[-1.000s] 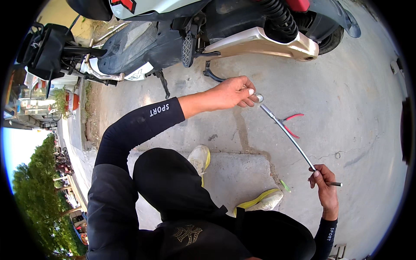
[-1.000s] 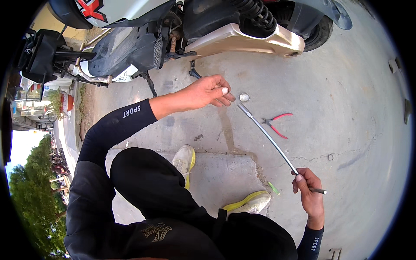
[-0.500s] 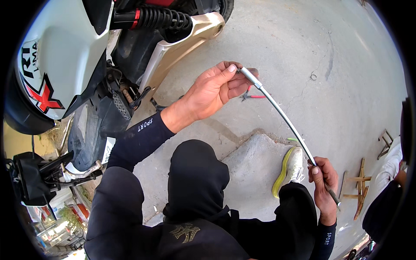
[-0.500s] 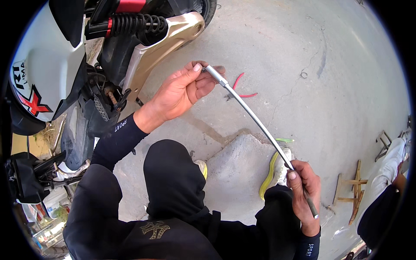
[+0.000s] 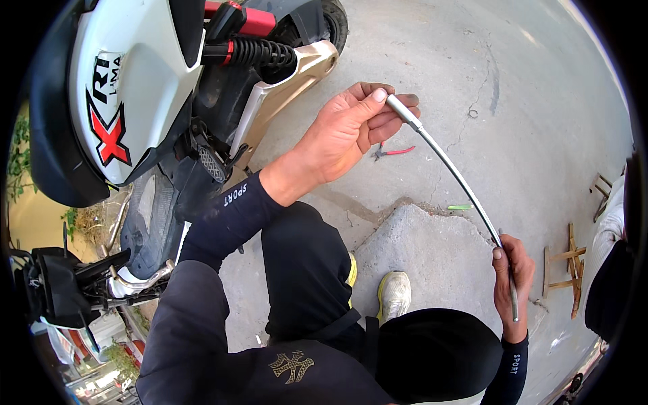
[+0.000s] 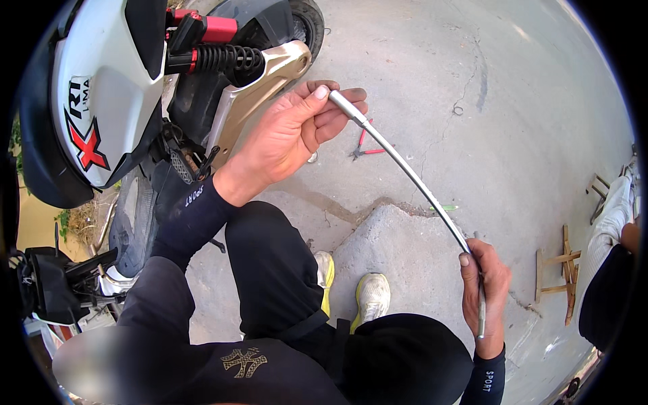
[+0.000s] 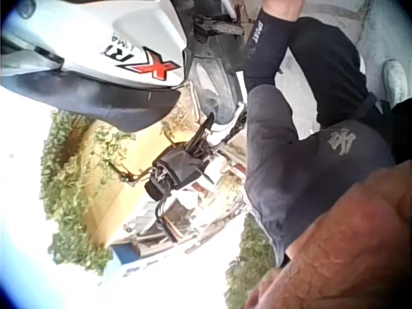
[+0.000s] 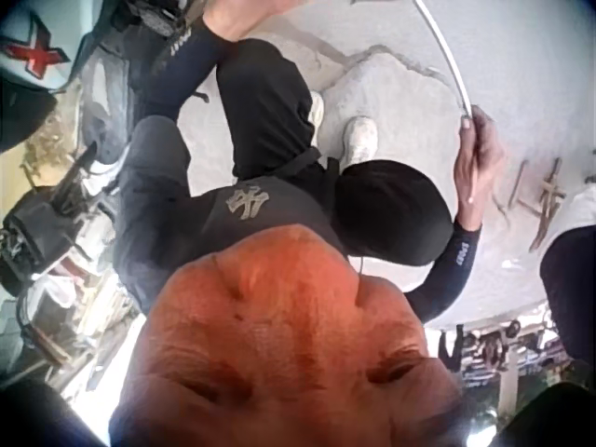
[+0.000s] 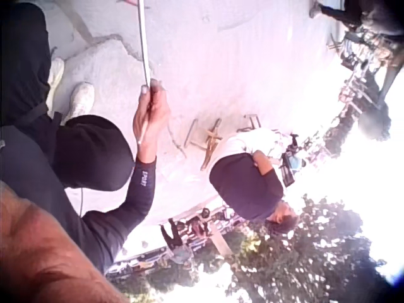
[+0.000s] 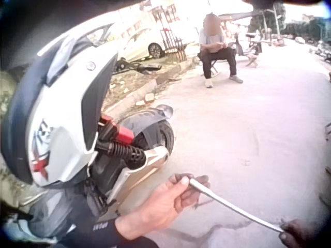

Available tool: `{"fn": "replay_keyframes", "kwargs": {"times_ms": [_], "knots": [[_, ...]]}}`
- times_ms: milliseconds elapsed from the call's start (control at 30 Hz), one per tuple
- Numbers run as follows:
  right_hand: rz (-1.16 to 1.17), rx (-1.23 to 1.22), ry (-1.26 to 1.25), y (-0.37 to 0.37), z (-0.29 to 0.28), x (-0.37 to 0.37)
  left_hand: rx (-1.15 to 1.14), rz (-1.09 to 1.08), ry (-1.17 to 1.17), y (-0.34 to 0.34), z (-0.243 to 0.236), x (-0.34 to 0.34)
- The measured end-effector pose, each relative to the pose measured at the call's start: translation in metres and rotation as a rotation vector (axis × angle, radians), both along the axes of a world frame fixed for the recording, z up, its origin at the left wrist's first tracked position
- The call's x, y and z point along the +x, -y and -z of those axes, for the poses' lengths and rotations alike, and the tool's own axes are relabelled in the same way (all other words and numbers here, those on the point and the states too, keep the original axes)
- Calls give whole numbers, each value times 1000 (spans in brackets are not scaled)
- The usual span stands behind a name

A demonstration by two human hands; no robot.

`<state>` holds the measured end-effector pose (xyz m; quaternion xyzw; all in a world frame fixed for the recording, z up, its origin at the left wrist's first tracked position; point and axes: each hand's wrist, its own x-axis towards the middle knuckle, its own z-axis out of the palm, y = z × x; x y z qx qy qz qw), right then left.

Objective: The person uses a T-handle wrench to loosen and tighten bolts on the rear fender and footpeg area of a motorcycle. They also handle a small metal cap and pliers are visible on the ground.

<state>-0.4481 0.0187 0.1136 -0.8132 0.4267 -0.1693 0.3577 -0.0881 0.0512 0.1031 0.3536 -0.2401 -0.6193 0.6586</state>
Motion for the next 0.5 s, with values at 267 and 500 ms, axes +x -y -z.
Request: {"fn": "replay_keyframes", "kwargs": {"times_ms": [267,500], "knots": [[-32,1013,570,13,165,37,252,-160,185,-46,14,-5],[-155,1440,907,-23,211,68,259,-174,391,-71,-28,-39]]}}
